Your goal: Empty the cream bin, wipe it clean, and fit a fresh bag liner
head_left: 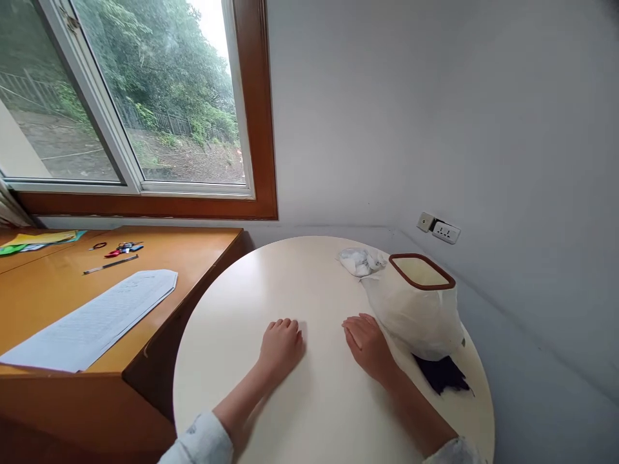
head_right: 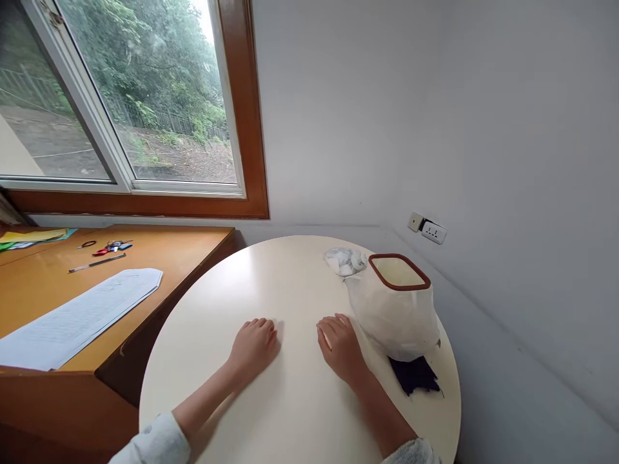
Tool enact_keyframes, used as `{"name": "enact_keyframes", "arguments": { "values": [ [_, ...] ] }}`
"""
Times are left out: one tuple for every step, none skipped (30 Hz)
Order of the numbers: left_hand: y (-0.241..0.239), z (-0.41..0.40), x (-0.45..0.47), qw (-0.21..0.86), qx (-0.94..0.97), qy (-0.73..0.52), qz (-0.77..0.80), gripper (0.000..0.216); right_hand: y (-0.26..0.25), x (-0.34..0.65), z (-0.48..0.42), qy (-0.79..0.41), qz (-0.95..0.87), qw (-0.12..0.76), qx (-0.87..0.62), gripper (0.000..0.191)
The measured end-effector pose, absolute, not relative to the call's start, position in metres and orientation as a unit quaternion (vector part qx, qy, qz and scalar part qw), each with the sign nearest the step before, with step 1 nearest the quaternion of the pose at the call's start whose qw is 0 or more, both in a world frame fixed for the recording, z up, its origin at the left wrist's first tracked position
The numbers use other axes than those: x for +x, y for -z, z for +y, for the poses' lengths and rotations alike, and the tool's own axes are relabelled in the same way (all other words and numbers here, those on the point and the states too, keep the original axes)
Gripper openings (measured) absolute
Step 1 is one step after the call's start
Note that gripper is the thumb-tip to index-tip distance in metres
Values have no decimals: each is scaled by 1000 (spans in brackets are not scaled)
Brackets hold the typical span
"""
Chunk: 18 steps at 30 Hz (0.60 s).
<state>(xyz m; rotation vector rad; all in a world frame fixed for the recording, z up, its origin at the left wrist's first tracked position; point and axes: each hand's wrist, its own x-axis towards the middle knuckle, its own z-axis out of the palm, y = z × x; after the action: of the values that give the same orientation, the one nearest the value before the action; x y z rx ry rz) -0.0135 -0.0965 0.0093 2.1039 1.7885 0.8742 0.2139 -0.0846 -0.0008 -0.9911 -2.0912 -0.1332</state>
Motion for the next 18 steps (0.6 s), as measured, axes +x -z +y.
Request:
{"name": "enact_keyframes", "arguments": {
  "values": [
    [-11, -90, -7, 133, 706, -315, 620, 17, -6, 219, -84, 78, -814, 417, -396, 19],
    [-12, -83, -1, 145, 695, -330, 622, 15, -13, 226, -84, 100, -802, 428, -404, 18],
    [-14, -77, 4, 157, 689, -344, 619, 13, -21, 235, -83, 122, -791, 435, -413, 17],
    [-15, -72, 7, 170, 680, -360, 615, 12, -29, 244, -82, 142, -779, 438, -426, 16],
    [-15, -68, 9, 184, 671, -377, 611, 11, -36, 255, -80, 161, -768, 437, -441, 16],
    [-14, -65, 10, 197, 662, -392, 607, 11, -44, 266, -78, 180, -755, 433, -459, 17],
    [-13, -64, 10, 209, 654, -405, 604, 12, -51, 278, -75, 196, -741, 424, -482, 19],
    [-12, -64, 8, 220, 645, -415, 602, 12, -57, 289, -71, 210, -724, 414, -511, 23],
    [-11, -64, 6, 230, 637, -424, 601, 12, -63, 300, -67, 218, -709, 397, -541, 28],
    [-10, -64, 4, 238, 628, -433, 601, 12, -68, 311, -63, 228, -691, 385, -568, 32],
    [-9, -65, 2, 245, 620, -441, 601, 11, -72, 320, -59, 235, -675, 371, -593, 35],
    [-8, -65, 0, 250, 612, -449, 600, 11, -76, 328, -56, 235, -666, 354, -613, 36],
    [-7, -66, -2, 254, 606, -458, 600, 11, -79, 335, -52, 224, -668, 334, -626, 35],
    [-7, -66, -3, 258, 600, -465, 598, 11, -81, 340, -49, 202, -677, 313, -635, 34],
    [-6, -66, -3, 260, 595, -472, 595, 12, -83, 344, -46, 173, -691, 291, -639, 34],
    [-6, -65, -3, 263, 592, -479, 593, 13, -84, 347, -44, 141, -706, 272, -639, 34],
    [-6, -65, -3, 265, 589, -484, 591, 15, -85, 348, -42, 112, -718, 257, -637, 35],
    [-6, -65, -3, 267, 586, -489, 589, 16, -86, 348, -40, 88, -727, 249, -634, 35]
  ]
}}
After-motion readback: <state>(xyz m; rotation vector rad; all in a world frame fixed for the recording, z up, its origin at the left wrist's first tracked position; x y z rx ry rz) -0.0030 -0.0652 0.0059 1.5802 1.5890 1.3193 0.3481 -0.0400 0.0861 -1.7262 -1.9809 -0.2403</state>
